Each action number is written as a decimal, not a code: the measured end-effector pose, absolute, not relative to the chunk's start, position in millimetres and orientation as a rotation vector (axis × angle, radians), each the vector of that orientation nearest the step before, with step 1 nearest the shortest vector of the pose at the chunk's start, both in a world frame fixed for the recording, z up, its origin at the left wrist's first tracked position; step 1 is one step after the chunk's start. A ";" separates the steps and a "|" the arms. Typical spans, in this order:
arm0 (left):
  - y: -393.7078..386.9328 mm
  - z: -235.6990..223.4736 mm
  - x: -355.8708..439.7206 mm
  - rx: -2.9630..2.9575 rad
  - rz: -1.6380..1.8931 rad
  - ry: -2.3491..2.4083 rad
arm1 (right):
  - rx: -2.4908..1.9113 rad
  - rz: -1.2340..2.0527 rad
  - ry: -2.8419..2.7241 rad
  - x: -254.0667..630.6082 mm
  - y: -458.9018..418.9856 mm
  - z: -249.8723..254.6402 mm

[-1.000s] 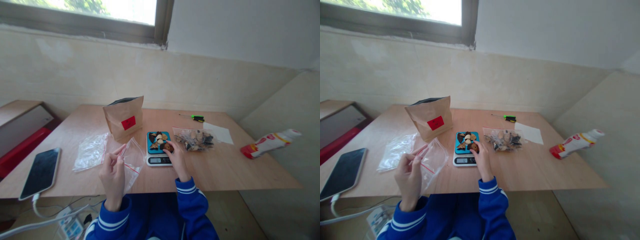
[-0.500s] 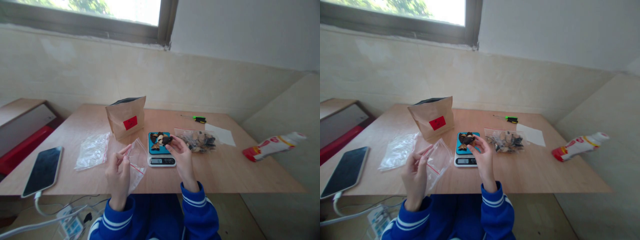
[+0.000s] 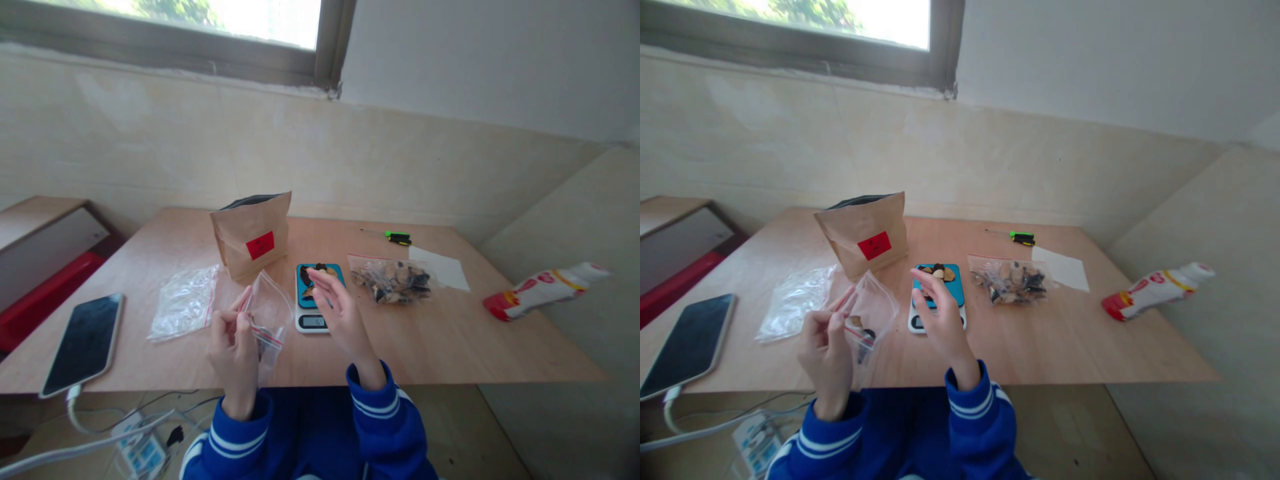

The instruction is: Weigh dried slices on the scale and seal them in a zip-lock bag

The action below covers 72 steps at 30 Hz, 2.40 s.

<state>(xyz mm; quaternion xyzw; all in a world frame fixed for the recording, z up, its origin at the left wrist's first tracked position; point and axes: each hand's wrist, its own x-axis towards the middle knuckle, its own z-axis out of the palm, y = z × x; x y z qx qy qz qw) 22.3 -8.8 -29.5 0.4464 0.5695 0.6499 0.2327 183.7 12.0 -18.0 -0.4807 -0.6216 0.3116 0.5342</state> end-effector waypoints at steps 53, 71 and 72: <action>-6.5 -35.7 24.7 1.283 1.710 1.588 | -1.016 1.311 -1.138 153.3 -6.3 17.4; -5.8 -28.5 23.9 1.035 2.045 1.530 | -1.359 0.231 -1.731 180.1 5.6 11.9; -4.0 -27.8 21.8 0.956 2.070 1.525 | -1.424 0.203 -1.683 190.8 12.3 3.3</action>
